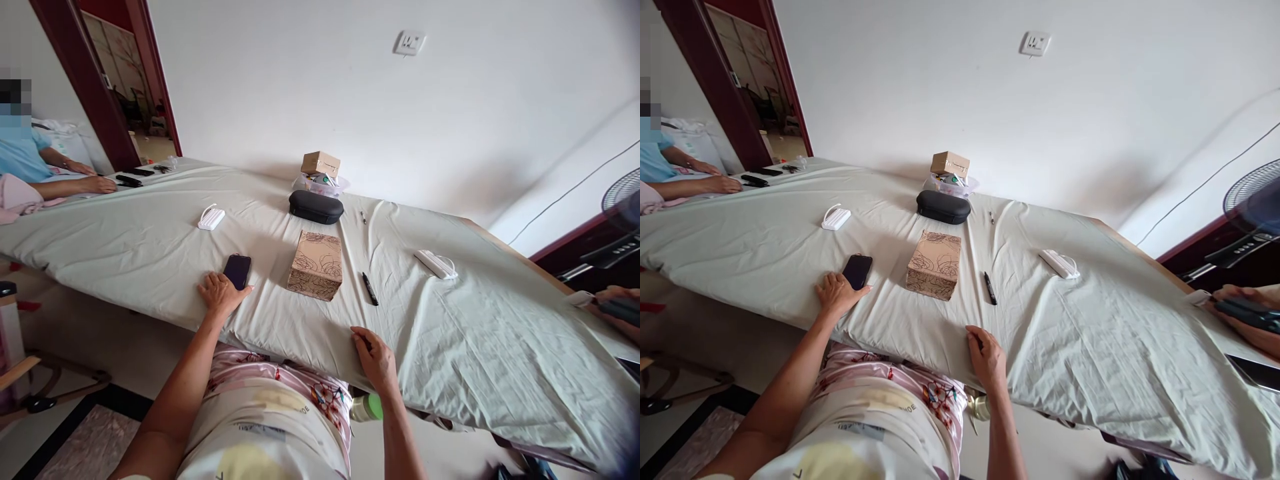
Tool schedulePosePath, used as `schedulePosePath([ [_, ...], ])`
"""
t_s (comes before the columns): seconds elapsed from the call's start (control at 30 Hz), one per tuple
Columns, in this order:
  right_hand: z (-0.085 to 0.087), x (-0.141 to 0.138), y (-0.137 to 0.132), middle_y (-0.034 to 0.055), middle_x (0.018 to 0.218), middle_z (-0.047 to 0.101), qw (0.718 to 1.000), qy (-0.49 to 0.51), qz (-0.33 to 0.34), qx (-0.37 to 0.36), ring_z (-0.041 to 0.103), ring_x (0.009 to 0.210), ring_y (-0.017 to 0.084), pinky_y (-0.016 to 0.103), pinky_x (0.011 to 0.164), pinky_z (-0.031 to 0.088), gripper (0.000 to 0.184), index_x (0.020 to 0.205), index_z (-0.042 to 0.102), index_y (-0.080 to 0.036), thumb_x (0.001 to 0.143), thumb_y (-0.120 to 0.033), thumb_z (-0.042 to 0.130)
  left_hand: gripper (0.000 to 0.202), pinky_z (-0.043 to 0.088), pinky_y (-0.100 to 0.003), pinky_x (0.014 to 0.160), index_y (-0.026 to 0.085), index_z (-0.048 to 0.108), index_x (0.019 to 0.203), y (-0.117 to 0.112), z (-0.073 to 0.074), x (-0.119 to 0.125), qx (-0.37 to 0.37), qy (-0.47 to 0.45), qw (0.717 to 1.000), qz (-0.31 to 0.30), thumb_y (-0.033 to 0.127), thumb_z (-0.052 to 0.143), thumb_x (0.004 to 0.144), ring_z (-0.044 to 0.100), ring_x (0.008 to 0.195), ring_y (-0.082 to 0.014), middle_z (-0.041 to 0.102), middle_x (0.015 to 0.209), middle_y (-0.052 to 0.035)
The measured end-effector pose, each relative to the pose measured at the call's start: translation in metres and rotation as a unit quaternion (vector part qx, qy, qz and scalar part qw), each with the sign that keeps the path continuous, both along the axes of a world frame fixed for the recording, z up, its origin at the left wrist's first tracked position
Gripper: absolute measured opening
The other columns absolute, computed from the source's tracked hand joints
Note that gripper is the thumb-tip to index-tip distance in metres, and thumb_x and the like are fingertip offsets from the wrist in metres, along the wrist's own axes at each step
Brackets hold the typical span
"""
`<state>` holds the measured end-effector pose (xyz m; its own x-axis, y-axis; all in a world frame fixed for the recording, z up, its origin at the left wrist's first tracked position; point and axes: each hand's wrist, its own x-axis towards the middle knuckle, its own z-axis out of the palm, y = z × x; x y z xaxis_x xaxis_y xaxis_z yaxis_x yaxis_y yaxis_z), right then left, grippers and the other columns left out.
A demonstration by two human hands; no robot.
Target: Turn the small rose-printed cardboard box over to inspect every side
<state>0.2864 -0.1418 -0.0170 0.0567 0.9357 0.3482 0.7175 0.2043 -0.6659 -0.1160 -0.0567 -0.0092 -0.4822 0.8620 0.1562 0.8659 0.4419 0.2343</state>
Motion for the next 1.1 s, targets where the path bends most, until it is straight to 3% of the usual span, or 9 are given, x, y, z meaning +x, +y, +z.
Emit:
schedulePosePath([
  [0.27, -0.002, -0.001, 0.000, 0.0101, 0.102, 0.079, 1.000, 0.004, -0.008, -0.004, 0.073, 0.096, 0.027, 0.042, 0.095, 0.057, 0.038, 0.103, 0.077, -0.021, 0.092, -0.047, 0.051, 0.084, 0.029, -0.065, 0.118, 0.000, 0.055, 0.129, 0.000, -0.002, -0.002, 0.024, -0.015, 1.000, 0.005, 0.066, 0.062, 0.079, 0.039, 0.142, -0.0451, 0.051, 0.142, -0.0345],
  [0.6, -0.002, -0.004, -0.001, 0.0107, 0.100, 0.078, 1.000, 0.000, -0.008, 0.000, 0.072, 0.094, 0.027, 0.041, 0.091, 0.057, 0.040, 0.103, 0.077, -0.020, 0.092, -0.048, 0.051, 0.078, 0.030, -0.055, 0.120, 0.003, 0.054, 0.128, -0.013, -0.002, -0.006, 0.068, -0.045, 0.997, -0.018, 0.055, 0.070, 0.074, 0.042, 0.142, -0.0430, 0.053, 0.142, -0.0316],
  [0.8, 0.003, -0.007, -0.004, 0.0108, 0.094, 0.078, 0.999, 0.035, -0.019, -0.010, 0.072, 0.087, 0.025, 0.038, 0.086, 0.057, 0.042, 0.104, 0.077, -0.018, 0.091, -0.048, 0.051, 0.077, 0.039, -0.046, 0.116, 0.007, 0.050, 0.133, -0.034, 0.004, -0.010, 0.091, -0.099, 0.990, -0.039, 0.050, 0.072, 0.073, 0.053, 0.135, -0.0376, 0.059, 0.135, -0.0238],
  [0.93, 0.006, -0.010, -0.007, 0.0100, 0.090, 0.078, 0.996, 0.067, -0.053, 0.009, 0.071, 0.081, 0.023, 0.036, 0.080, 0.058, 0.041, 0.103, 0.077, -0.018, 0.091, -0.050, 0.053, 0.079, 0.045, -0.045, 0.112, 0.014, 0.044, 0.140, -0.055, 0.014, -0.004, 0.130, -0.156, 0.979, -0.026, 0.049, 0.072, 0.075, 0.054, 0.134, -0.0360, 0.057, 0.141, -0.0197],
  [1.1, 0.008, -0.037, -0.014, 0.0107, 0.092, 0.077, 0.992, 0.113, -0.046, 0.025, 0.069, 0.080, 0.022, 0.036, 0.080, 0.056, 0.040, 0.104, 0.074, -0.017, 0.092, -0.051, 0.055, 0.079, 0.052, -0.045, 0.103, 0.019, 0.044, 0.139, -0.079, 0.028, 0.012, 0.159, -0.232, 0.959, -0.034, 0.047, 0.077, 0.073, 0.063, 0.122, -0.0355, 0.063, 0.132, -0.0153],
])
